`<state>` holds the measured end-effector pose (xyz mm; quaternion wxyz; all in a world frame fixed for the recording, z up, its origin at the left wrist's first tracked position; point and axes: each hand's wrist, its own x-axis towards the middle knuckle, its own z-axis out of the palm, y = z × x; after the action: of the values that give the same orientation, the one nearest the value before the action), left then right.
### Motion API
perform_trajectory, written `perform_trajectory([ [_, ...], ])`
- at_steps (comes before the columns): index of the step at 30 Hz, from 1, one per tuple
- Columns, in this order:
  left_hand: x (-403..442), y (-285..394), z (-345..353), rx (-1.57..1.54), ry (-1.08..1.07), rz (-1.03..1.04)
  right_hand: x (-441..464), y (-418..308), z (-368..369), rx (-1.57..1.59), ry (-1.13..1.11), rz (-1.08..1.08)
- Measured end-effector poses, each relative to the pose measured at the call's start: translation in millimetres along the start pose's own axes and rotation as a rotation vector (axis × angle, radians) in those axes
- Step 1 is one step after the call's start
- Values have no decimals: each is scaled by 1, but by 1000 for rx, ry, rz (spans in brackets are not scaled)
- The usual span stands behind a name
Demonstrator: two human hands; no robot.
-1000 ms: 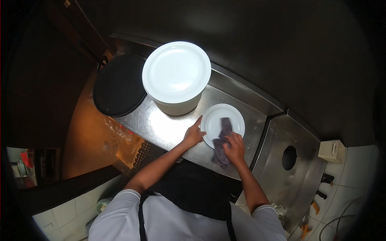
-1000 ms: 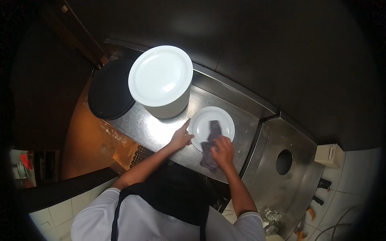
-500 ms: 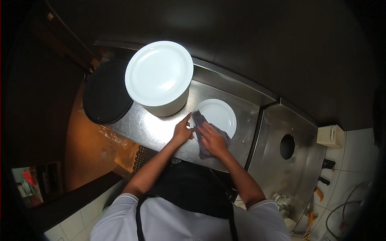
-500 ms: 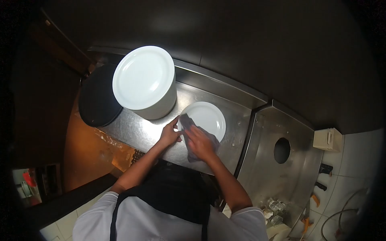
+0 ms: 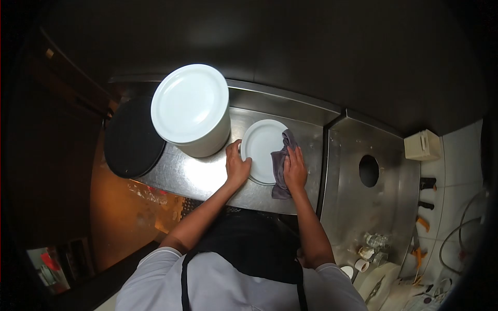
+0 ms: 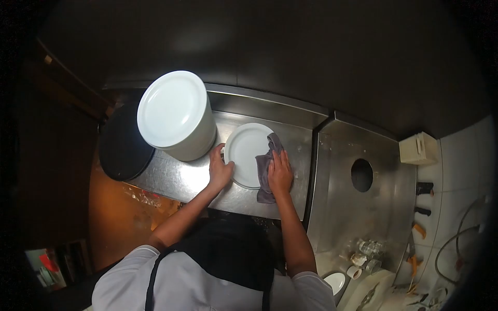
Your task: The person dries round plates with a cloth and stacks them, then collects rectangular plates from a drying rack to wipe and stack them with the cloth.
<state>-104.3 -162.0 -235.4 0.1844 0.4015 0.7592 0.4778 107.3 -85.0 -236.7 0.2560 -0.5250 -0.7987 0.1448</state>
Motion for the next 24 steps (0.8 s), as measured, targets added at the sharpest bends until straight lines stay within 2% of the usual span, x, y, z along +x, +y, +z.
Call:
perform_trajectory([
  [1,6,23,-4,-123,46,67,2,-2,2,14,11,14],
  [2,1,48,-11,-363,-140,-339,4,-5,5,28,21,29],
  [5,12,34,23,-426,-30,-428,9,-38,11,183,-22,45],
  [6,14,28,31,-356,58,-246,7,-57,12,155,9,-54],
  [9,26,16,36,-515,68,-235,-20,-94,13,271,-81,-260],
  [10,22,50,9,-556,70,-272,-23,-93,-1,230,-106,-310],
  [11,24,48,0,-572,59,-361,-27,-88,-21,192,-135,-356],
  [12,23,39,-8,-581,42,-340,-29,-79,-37,156,-164,-400],
  [13,21,32,-14,-590,29,-317,-26,-63,-45,54,-131,-412],
  [14,17,38,-23,-658,-23,-291,-17,-46,-50,-2,-87,-336],
  [15,8,38,-28,-592,-46,-276,-9,-39,-52,-57,-44,-251],
  [17,-6,45,-28,-470,-98,-225,16,-57,-56,-46,34,-225],
  [18,-12,58,-30,-320,-38,-151,24,-69,-60,-42,78,-213],
  [21,-6,56,-38,-447,-197,-70,4,-121,-55,154,10,-372],
  [22,-6,59,-40,-605,-154,-140,-12,-139,-62,199,-57,-399],
  [23,-2,54,-44,-684,-108,-98,-31,-155,-71,247,-124,-428],
  [24,0,57,-54,-795,-114,-219,-44,-154,-83,249,-205,-478],
])
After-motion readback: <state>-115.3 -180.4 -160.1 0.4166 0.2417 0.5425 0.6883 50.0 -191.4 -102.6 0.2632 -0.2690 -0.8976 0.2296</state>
